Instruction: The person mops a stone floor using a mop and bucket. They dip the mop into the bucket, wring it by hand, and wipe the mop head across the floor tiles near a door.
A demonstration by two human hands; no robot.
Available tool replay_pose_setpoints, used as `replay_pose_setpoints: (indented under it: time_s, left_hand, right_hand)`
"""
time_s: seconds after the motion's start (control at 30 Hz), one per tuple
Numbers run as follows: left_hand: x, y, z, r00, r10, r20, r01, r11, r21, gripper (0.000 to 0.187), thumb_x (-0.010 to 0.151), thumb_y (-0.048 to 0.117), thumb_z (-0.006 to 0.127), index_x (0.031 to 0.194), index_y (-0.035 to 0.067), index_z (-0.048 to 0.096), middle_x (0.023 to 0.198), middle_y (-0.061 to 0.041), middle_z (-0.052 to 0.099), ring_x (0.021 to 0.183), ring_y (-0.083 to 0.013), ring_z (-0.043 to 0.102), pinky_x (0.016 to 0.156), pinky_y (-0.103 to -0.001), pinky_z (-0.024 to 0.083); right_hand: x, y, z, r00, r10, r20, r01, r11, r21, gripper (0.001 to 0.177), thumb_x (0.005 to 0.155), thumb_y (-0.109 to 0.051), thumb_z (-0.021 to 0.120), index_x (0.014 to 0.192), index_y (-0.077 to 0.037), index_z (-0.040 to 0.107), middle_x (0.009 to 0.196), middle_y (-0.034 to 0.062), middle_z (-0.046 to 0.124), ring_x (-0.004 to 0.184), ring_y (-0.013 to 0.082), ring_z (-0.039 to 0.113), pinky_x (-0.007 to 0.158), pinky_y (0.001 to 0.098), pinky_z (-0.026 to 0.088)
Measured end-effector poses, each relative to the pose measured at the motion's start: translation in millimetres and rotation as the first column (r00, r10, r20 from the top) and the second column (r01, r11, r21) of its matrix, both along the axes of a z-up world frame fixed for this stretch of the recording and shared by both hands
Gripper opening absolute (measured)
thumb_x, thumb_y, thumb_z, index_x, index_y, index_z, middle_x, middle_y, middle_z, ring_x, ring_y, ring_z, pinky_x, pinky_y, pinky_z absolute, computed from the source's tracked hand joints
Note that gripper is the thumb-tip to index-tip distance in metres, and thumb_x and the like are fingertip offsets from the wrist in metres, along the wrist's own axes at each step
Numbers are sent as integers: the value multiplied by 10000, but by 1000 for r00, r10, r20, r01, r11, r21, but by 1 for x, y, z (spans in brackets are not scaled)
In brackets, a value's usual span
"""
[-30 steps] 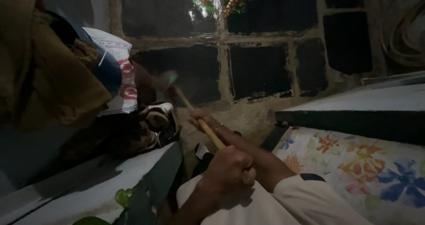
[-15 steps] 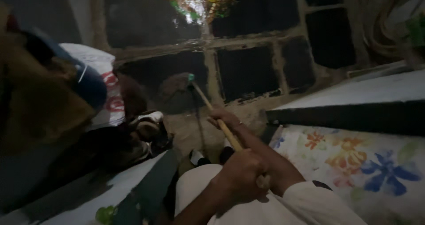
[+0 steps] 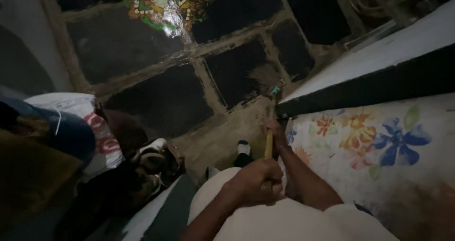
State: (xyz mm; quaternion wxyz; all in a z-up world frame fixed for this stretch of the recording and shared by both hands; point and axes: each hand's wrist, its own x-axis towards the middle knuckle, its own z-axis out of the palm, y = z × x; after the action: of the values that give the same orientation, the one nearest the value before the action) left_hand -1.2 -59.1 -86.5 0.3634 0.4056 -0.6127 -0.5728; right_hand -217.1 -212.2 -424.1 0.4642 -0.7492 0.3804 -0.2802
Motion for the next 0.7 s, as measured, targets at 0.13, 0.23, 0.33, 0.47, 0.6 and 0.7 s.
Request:
replay_pose_setpoints:
  time_s: [0.13,0.23,0.33,0.47,0.6,0.7]
  left_hand:
    - [17,-6,-9,990,23,-138,-31,998,-62,196,694,18,652,652,16,460,664,-139,492,626,-285,465,606,-432,402]
    - [37,-25,-28,980,98,-175,-123,982,-143,270,788,-16,629,688,8,380,665,-150,380,591,-283,395,605,-435,349]
    - [72,-45,-43,968,223,-111,-245,936,-251,299,799,-47,597,728,8,312,674,-149,295,590,-288,330,598,-435,330]
    - [128,-76,-41,951,303,-56,-308,925,-222,312,745,-17,605,690,26,300,640,-116,331,568,-256,372,579,-424,350]
    - [177,-95,-35,890,454,-30,-448,863,-234,276,751,-28,604,673,18,342,628,-126,361,599,-275,382,627,-429,354]
    - [205,-100,-35,831,556,19,-540,815,-211,203,670,-27,579,633,25,386,606,-117,439,587,-276,450,637,-422,397]
  right_hand:
    - [17,2,6,1000,17,12,-17,1000,-20,534,1090,-379,501,675,-49,438,669,65,429,602,197,430,628,333,371]
    - [50,-10,15,996,-48,72,33,982,188,534,1074,-392,471,657,-60,443,636,60,445,565,194,430,593,339,361]
    - [98,-38,12,999,-47,-9,48,991,125,503,1061,-366,491,671,-53,443,643,70,444,582,209,434,601,360,367]
    - [180,-83,3,989,7,-145,-10,1000,-22,463,1044,-333,516,690,-44,442,653,83,443,603,229,440,612,389,374]
    - [278,-124,2,969,167,-181,-180,982,-57,426,1027,-299,542,709,-34,441,663,97,442,625,250,445,623,417,381]
    - [354,-137,2,924,378,-53,-376,926,43,315,1006,-212,562,754,-49,467,736,77,465,704,231,482,729,409,426]
